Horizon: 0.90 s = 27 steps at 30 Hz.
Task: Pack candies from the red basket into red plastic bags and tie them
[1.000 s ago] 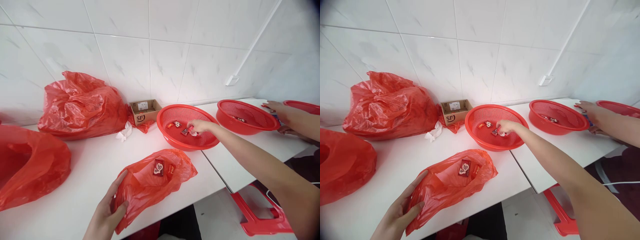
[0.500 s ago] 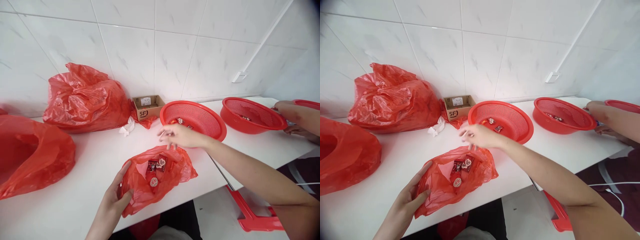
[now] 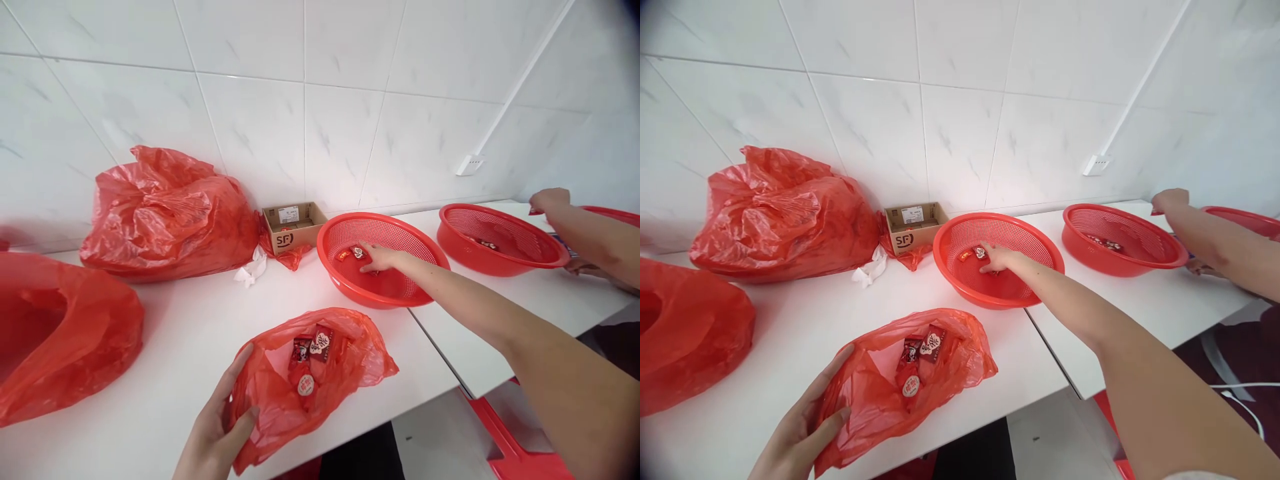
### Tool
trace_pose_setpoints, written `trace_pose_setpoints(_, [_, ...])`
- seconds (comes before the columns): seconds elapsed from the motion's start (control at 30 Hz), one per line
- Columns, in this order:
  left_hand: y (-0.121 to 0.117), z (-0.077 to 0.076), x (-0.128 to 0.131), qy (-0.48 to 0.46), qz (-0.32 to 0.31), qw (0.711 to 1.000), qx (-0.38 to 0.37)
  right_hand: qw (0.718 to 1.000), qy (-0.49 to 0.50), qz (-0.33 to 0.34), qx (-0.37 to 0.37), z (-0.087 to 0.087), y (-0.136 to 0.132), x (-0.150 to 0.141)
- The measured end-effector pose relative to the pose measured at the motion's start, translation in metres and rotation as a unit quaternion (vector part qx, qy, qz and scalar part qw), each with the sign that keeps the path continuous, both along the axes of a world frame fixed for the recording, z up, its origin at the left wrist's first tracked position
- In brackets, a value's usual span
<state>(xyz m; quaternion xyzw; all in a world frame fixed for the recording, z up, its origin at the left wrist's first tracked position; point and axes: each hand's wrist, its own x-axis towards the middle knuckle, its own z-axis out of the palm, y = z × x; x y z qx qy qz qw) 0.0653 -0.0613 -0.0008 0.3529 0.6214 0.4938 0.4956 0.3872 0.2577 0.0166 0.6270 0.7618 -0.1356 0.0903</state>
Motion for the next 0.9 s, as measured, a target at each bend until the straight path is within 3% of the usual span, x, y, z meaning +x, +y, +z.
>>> trace_pose_setpoints(0.13, [-0.001,-0.003,0.000,0.002,0.015,1.000,0.000,0.999,0.027,-0.039,-0.006,-0.016,0.014,-0.007])
trace_pose_setpoints(0.3, [0.000,-0.005,0.000,-0.015,0.023,1.000,-0.003,0.994,0.104,-0.038,-0.003,-0.023,0.023,-0.014])
trace_pose_setpoints(0.43, [0.003,-0.003,0.001,-0.009,0.029,0.999,-0.011,0.987,0.148,-0.058,-0.024,-0.025,0.027,-0.015])
trace_pose_setpoints(0.63, [0.003,0.000,0.002,-0.029,0.009,0.999,-0.021,0.986,0.132,-0.095,-0.041,-0.018,0.035,-0.008])
trace_pose_setpoints(0.9, [0.002,0.000,0.002,-0.024,0.021,0.999,-0.013,0.995,0.089,0.008,-0.047,-0.009,0.029,-0.013])
